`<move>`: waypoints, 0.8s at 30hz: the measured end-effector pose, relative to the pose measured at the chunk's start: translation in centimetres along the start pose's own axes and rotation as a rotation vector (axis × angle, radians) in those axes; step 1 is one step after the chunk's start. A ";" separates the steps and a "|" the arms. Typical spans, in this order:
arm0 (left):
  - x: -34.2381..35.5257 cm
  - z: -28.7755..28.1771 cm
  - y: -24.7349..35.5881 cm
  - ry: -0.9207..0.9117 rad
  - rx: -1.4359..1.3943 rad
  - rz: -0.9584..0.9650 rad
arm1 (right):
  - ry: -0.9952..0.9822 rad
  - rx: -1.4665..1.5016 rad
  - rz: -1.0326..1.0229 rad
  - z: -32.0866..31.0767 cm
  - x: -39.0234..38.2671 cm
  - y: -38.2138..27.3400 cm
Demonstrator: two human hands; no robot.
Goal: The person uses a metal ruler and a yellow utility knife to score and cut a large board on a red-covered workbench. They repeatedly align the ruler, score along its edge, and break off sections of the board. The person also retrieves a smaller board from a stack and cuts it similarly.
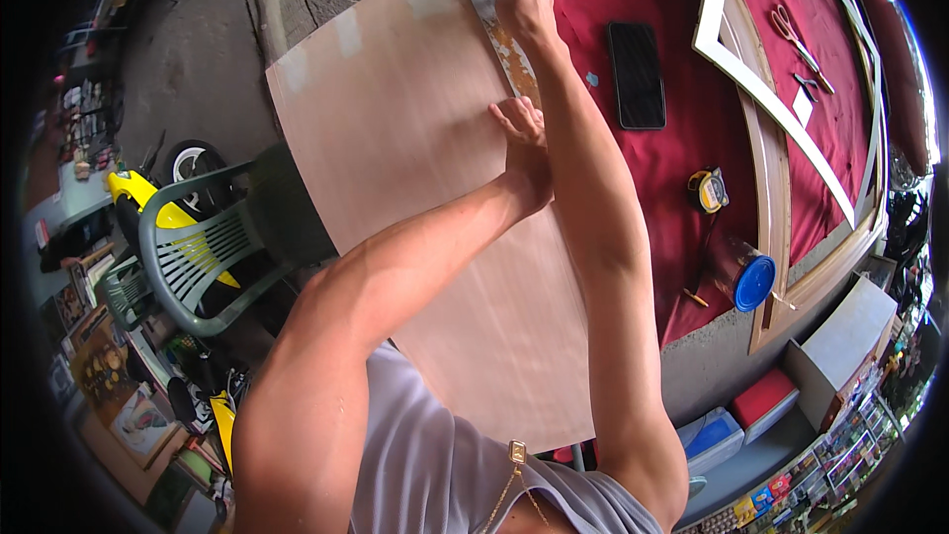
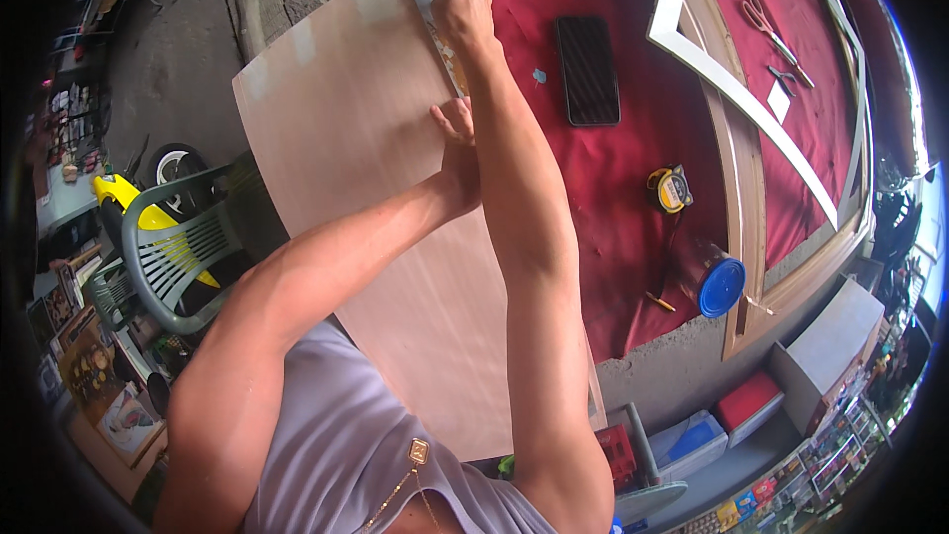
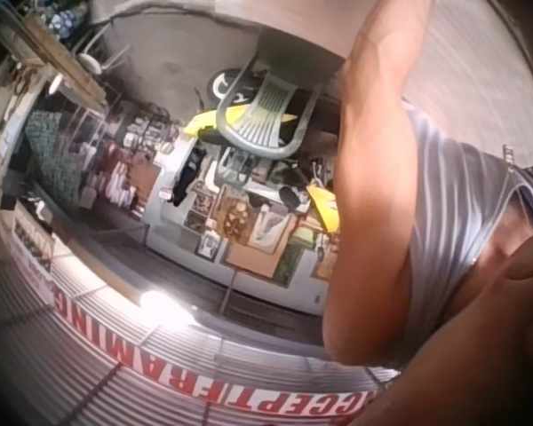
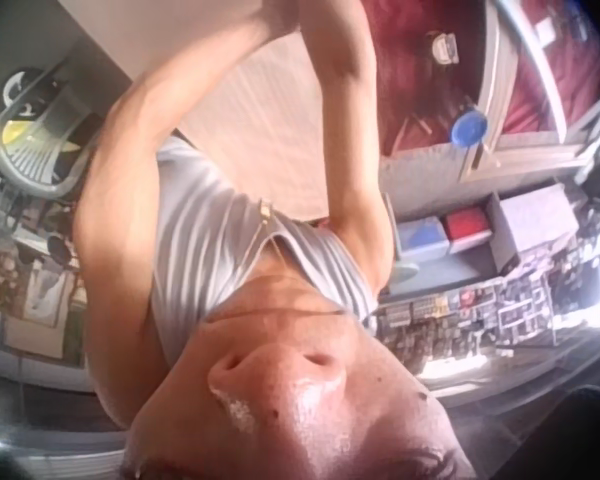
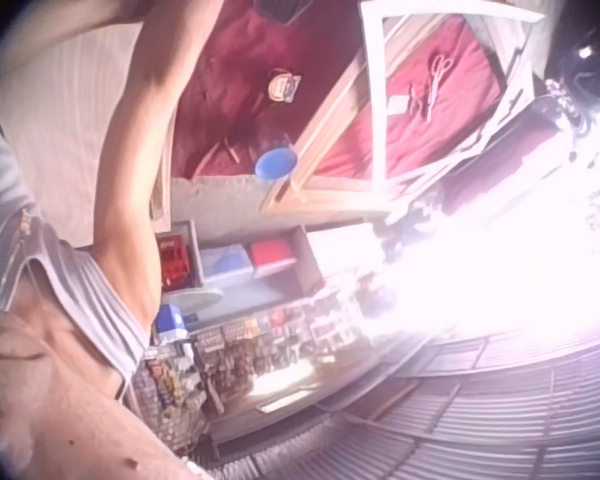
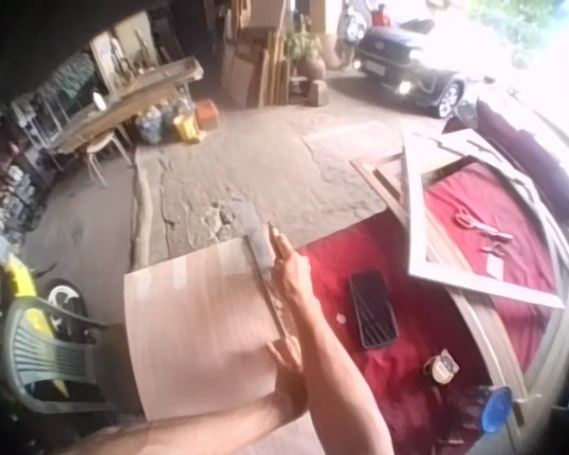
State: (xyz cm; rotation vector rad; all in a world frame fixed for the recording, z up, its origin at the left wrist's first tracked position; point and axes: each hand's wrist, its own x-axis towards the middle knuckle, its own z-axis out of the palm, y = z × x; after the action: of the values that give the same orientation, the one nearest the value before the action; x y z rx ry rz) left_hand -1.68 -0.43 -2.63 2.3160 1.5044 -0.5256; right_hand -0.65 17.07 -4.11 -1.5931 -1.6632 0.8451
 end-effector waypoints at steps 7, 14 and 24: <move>0.0 1.6 0.5 0.130 0.104 -0.087 | -0.044 -0.095 -0.066 0.4 1.7 1.1; 0.4 1.9 0.8 0.146 0.025 -0.119 | -0.130 -0.219 -0.105 0.7 3.1 1.2; 0.2 -1.0 1.3 -0.025 0.033 -0.163 | -0.284 -0.249 -0.164 -1.5 4.0 0.4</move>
State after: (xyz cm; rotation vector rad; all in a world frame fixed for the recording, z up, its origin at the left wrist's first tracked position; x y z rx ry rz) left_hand -0.33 -0.30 -1.72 2.2141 1.6939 -0.6235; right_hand 0.78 21.13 -3.48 -1.5234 -2.1408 0.8356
